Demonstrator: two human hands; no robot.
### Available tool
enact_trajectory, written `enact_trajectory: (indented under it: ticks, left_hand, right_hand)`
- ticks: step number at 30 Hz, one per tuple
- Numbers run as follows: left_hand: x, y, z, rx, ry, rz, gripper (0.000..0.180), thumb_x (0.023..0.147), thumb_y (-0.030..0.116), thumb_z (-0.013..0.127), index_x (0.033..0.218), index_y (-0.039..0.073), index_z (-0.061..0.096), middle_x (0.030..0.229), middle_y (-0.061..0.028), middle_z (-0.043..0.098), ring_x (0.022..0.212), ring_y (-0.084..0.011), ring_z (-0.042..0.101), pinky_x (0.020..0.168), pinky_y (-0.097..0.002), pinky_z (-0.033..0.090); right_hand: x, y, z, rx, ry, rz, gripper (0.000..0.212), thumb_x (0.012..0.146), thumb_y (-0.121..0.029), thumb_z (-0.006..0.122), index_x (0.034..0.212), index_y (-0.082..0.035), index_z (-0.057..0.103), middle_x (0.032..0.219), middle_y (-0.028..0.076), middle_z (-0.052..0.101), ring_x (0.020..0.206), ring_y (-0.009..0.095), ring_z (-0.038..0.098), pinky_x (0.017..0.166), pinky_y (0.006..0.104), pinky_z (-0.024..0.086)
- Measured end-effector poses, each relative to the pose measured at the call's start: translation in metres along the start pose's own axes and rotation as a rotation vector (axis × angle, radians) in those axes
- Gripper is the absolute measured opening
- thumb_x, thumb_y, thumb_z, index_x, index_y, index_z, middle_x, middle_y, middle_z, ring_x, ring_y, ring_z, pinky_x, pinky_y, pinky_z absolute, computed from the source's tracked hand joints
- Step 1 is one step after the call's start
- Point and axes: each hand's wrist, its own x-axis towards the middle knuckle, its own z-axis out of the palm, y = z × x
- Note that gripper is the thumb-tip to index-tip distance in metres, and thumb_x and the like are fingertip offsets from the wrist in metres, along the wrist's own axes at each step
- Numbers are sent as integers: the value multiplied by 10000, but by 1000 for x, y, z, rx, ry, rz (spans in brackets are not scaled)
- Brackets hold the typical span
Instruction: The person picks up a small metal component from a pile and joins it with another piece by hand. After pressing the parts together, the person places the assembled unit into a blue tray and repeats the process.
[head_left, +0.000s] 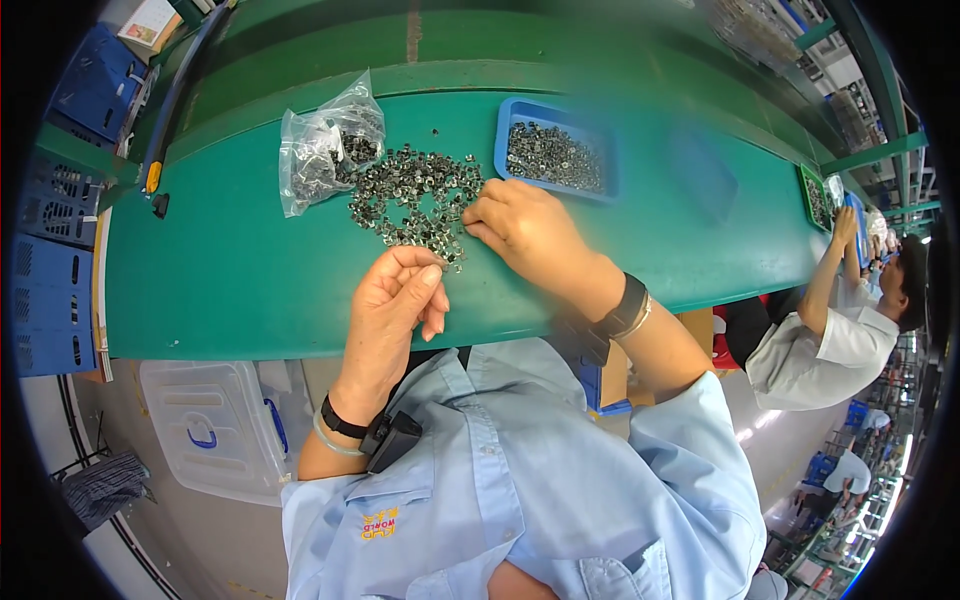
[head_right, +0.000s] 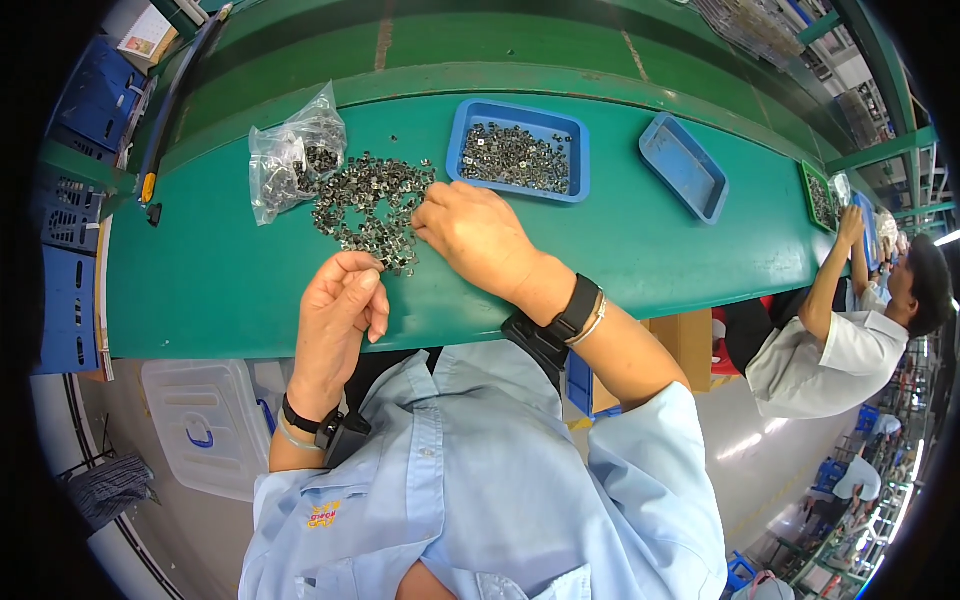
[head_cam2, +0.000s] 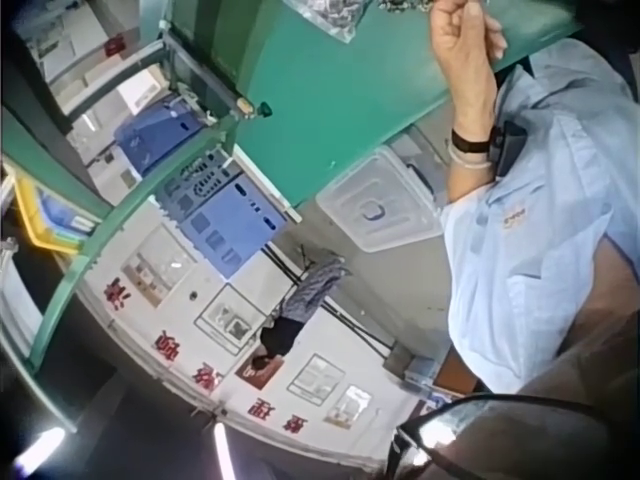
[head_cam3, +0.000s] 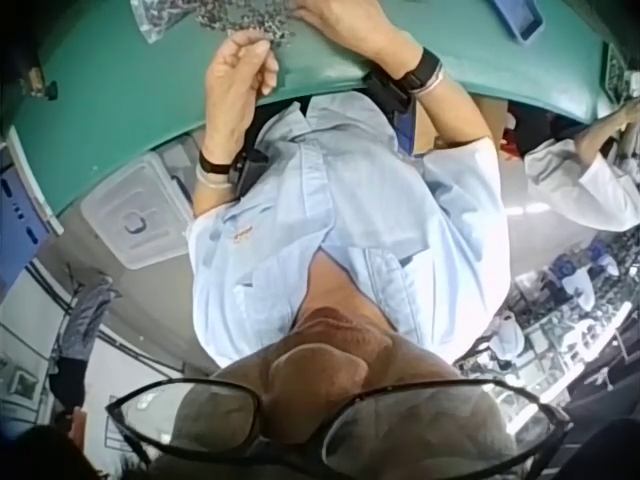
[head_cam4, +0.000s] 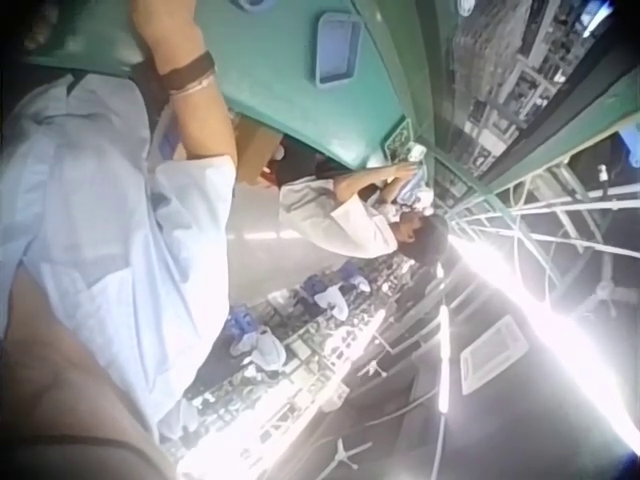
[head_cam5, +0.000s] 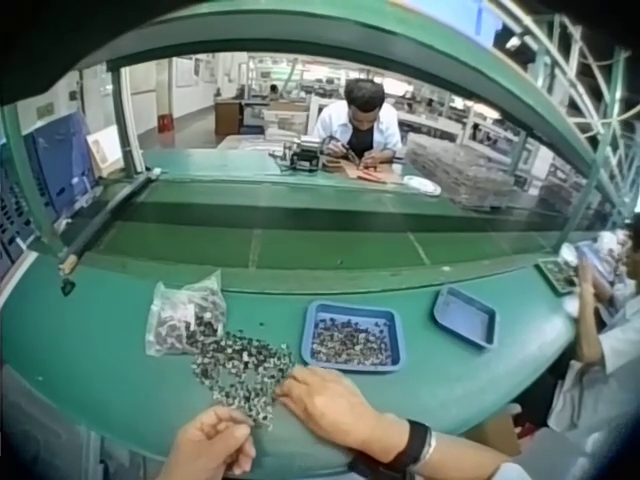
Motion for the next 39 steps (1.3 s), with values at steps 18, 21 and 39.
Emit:
enact_trajectory:
  ticks: [18,21,39]
  left_hand:
    - [9,6,-13,-13,-4,21,128,946,122,539,1029,26,551,713,-33,580,546,-72,523,456,-192,396]
    - [9,4,-11,-15,-10,15,138,950,134,537,1034,26,550,715,-33,580,546,-71,521,454,-192,389]
    - [9,-1,13,-114,-142,-126,196,959,208,540,1026,24,541,711,-46,590,539,-70,510,453,-192,372]
  right_hand:
    - [9,-1,6,11,-52,-12,131,768,-107,687,878,-52,644,846,71,586,807,269,589,685,362,484]
    - [4,-9,-3,95,27,8,148,752,-111,700,876,-60,636,847,65,586,797,264,587,678,365,481]
    - [-24,-47,-19,281,184,84,223,732,-86,732,916,-76,608,838,58,583,751,245,579,622,339,472]
